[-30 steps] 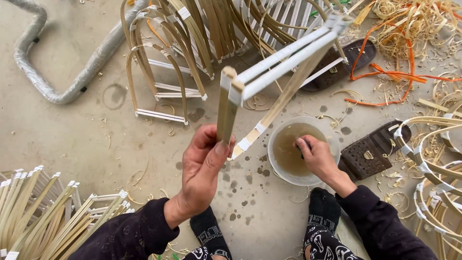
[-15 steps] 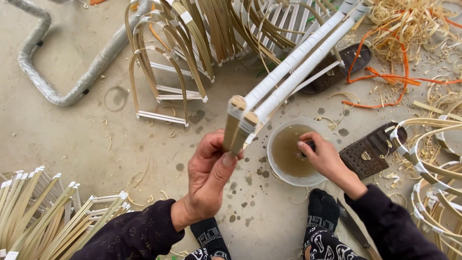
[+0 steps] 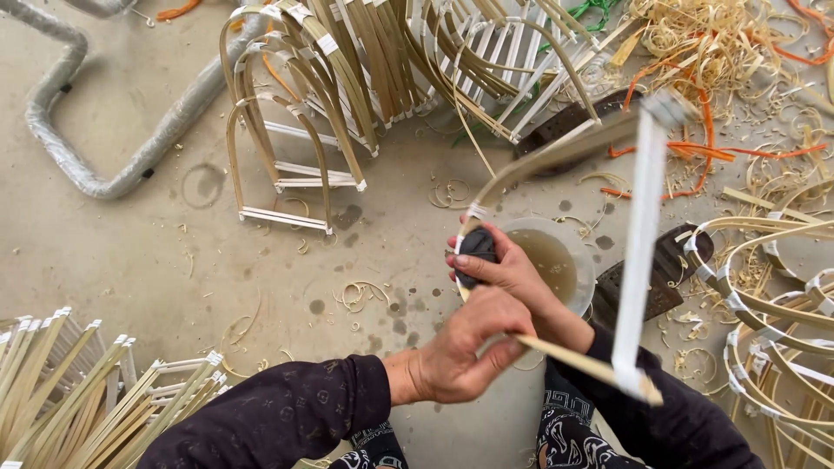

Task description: Wiping and cleaning curved bamboo frames using a wet cloth and a bucket of water on a workshop floor.

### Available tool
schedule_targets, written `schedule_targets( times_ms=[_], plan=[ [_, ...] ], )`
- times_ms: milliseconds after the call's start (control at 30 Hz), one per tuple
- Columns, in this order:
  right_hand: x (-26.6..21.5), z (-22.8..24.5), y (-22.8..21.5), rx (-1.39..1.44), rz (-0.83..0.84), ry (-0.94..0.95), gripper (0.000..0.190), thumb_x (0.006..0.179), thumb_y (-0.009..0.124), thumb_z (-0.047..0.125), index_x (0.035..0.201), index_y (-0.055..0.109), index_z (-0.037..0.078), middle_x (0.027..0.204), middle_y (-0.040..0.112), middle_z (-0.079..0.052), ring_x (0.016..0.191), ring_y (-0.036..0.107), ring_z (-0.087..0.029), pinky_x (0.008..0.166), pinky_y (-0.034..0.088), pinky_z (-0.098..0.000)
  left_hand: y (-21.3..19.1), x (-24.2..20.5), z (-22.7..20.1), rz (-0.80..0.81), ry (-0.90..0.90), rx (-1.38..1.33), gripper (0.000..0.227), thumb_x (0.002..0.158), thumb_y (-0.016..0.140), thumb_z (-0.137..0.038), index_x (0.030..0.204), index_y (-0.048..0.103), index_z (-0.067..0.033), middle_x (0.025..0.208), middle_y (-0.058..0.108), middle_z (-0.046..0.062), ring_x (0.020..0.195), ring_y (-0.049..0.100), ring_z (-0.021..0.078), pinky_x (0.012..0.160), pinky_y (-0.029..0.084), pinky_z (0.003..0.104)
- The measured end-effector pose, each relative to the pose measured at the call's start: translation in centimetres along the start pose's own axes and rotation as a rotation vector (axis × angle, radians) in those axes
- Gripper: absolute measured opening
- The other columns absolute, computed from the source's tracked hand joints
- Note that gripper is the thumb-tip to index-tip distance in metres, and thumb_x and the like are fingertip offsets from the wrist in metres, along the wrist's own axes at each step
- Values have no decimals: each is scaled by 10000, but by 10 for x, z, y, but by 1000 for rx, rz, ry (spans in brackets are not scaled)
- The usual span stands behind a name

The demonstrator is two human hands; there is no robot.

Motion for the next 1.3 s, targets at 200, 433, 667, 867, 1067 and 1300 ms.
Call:
schedule_targets(
  times_ms=[200,433,667,867,1067,1300],
  plan=[
    [10,-3,-42,-378,-243,-374,566,855,832,98,1347,563,21,1033,660,-39,891,647,-111,747,566,-266,-9,9,-25,-62,115,208,402,937,628,-107,1323,533,-46,1236,569,207,1225,505,341,1101,355,452],
    [3,-1,-33,-220,-308,-402,534,883,796,86,1333,515,25,1048,652,-38,904,671,-120,798,584,-272,10,-18,94,-282,-1043,-445,607,949,647,-209,1453,346,-57,982,657,77,752,658,183,610,542,313],
    [-3,2,-19,-513,-77,-373,811,778,833,104,1441,367,70,1188,605,-2,1021,628,-113,879,551,-268,5,-34,109,-359,-888,-384,246,936,491,-54,1117,636,29,669,623,8,573,589,78,523,477,263],
    [-3,11,-42,-1087,-334,-655,415,895,849,166,1221,618,54,949,722,-20,842,709,-130,763,574,-278,-5,-29,87,-341,-895,-397,288,957,514,-73,1200,642,12,693,646,-5,598,579,54,571,491,254],
    [-12,13,-7,-547,-152,-564,446,957,739,234,1314,549,46,980,678,4,864,637,-89,781,532,-236,-14,-17,71,-324,-861,-301,349,938,508,-86,1258,622,-3,655,649,11,572,602,61,553,513,259],
    [-14,18,-41,-1265,-409,-606,291,967,764,261,1144,655,57,881,729,-36,771,706,-144,714,551,-299,-11,-21,74,-333,-921,-386,361,911,513,-65,1236,651,14,633,639,34,534,577,84,488,482,277]
  ],
)
Point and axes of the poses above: each hand's wrist, its own x-axis towards the middle knuckle, its own y-axis out of the palm, z = x × y, the point moved 6 cm from there along x, towards the middle knuckle
